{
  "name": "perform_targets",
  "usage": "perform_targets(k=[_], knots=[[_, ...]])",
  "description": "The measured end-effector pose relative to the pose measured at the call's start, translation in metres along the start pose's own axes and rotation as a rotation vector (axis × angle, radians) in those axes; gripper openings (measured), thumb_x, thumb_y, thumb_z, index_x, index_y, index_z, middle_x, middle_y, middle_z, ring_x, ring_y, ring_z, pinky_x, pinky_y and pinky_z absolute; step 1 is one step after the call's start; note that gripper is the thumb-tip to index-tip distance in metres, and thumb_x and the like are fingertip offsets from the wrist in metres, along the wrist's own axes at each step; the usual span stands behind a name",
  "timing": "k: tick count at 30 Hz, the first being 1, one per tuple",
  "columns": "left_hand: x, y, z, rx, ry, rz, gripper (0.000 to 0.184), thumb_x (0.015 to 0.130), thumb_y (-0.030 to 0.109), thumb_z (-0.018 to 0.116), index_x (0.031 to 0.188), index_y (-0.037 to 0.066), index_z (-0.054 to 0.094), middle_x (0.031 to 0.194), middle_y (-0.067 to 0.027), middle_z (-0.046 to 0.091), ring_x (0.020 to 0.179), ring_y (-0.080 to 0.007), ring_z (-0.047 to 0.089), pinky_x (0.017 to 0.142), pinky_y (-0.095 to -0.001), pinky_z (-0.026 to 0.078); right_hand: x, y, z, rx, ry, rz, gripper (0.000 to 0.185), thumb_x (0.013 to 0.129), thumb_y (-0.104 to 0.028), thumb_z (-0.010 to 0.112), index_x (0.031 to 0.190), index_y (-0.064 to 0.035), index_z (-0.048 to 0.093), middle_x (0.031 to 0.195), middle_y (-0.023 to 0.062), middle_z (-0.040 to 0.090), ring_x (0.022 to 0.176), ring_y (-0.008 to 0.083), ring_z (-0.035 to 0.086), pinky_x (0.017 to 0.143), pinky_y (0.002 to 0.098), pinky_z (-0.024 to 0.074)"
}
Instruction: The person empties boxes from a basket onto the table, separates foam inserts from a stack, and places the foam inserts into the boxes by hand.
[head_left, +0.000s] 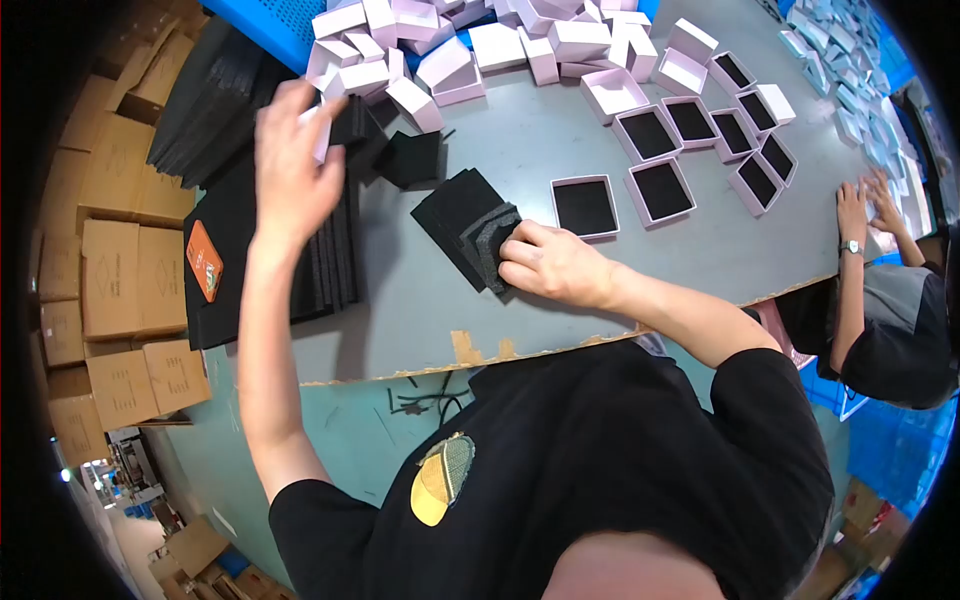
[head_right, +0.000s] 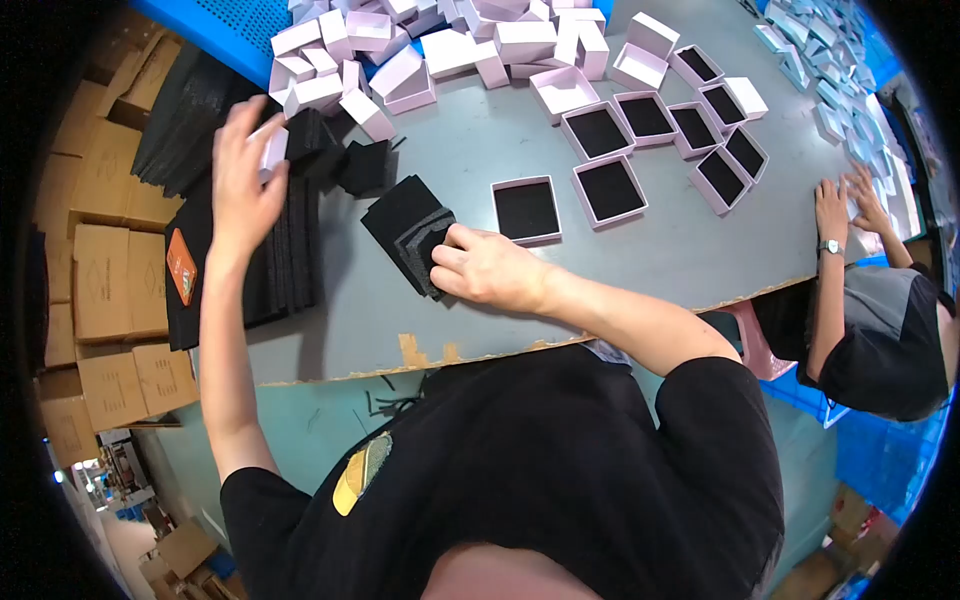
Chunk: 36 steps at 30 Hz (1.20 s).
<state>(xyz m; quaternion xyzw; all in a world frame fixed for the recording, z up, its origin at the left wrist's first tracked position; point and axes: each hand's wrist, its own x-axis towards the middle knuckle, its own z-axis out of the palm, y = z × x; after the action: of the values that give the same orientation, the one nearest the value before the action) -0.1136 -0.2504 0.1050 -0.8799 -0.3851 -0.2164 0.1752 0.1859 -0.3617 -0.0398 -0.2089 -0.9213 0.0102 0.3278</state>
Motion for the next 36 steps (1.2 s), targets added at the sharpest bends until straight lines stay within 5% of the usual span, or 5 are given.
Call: perform_targets(k=[12, 21, 26, 30, 36], knots=[[-0.054, 0.147, 0.120, -0.559, -0.120, -0.669, 0.044, 0.078, 0.028, 0.083, 0.110, 0.004, 0.065, 0.099, -0.0167, 0.060, 0.087, -0.0339, 0.059, 0.081, -0.0413, 0.050, -0.017, 0.008, -0.019, 0.082, -0.062, -0.076, 0.013, 0.072, -0.016, 0.063, 0.077, -0.0080, 0.054, 0.085, 0.0043, 0.050, 0.083, 0.0226, 0.055, 0.071, 0.0326, 0.0567], [-0.080, 0.135, 0.082, -0.630, -0.324, -0.798, 0.046, 0.079, 0.031, 0.082, 0.111, 0.003, 0.063, 0.104, -0.0166, 0.061, 0.100, -0.0335, 0.059, 0.088, -0.0416, 0.048, -0.058, -0.004, -0.067, 0.162, -0.209, -0.033, 0.015, 0.075, -0.016, 0.064, 0.083, -0.0082, 0.055, 0.092, 0.0058, 0.050, 0.096, 0.0237, 0.053, 0.088, 0.0334, 0.0503], [-0.024, 0.116, 0.013, -0.166, -0.712, -0.510, 0.053, 0.084, 0.044, 0.073, 0.122, 0.008, 0.066, 0.120, -0.0181, 0.064, 0.107, -0.0393, 0.061, 0.099, -0.0437, 0.045, -0.030, -0.012, -0.096, 0.482, -0.187, 0.206, 0.019, 0.082, -0.012, 0.067, 0.098, -0.0046, 0.060, 0.099, 0.0068, 0.057, 0.100, 0.0249, 0.056, 0.090, 0.0355, 0.0489], [0.060, 0.114, 0.060, -0.478, -0.255, -0.087, 0.047, 0.078, 0.017, 0.075, 0.121, 0.004, 0.063, 0.119, -0.0164, 0.064, 0.108, -0.0401, 0.059, 0.094, -0.0445, 0.046, -0.023, -0.015, -0.096, 0.395, -0.180, 0.191, 0.022, 0.080, -0.013, 0.063, 0.100, -0.0030, 0.059, 0.091, 0.0070, 0.056, 0.088, 0.0247, 0.058, 0.078, 0.0346, 0.0507], [0.131, 0.159, 0.204, -0.547, -0.329, -0.090, 0.069, 0.070, 0.038, 0.084, 0.124, 0.002, 0.059, 0.121, -0.0200, 0.061, 0.110, -0.0395, 0.057, 0.095, -0.0462, 0.046, -0.020, -0.012, -0.111, 0.316, -0.294, 0.194, 0.020, 0.080, -0.011, 0.058, 0.098, -0.0021, 0.058, 0.092, 0.0105, 0.056, 0.086, 0.0274, 0.059, 0.070, 0.0357, 0.0521]])
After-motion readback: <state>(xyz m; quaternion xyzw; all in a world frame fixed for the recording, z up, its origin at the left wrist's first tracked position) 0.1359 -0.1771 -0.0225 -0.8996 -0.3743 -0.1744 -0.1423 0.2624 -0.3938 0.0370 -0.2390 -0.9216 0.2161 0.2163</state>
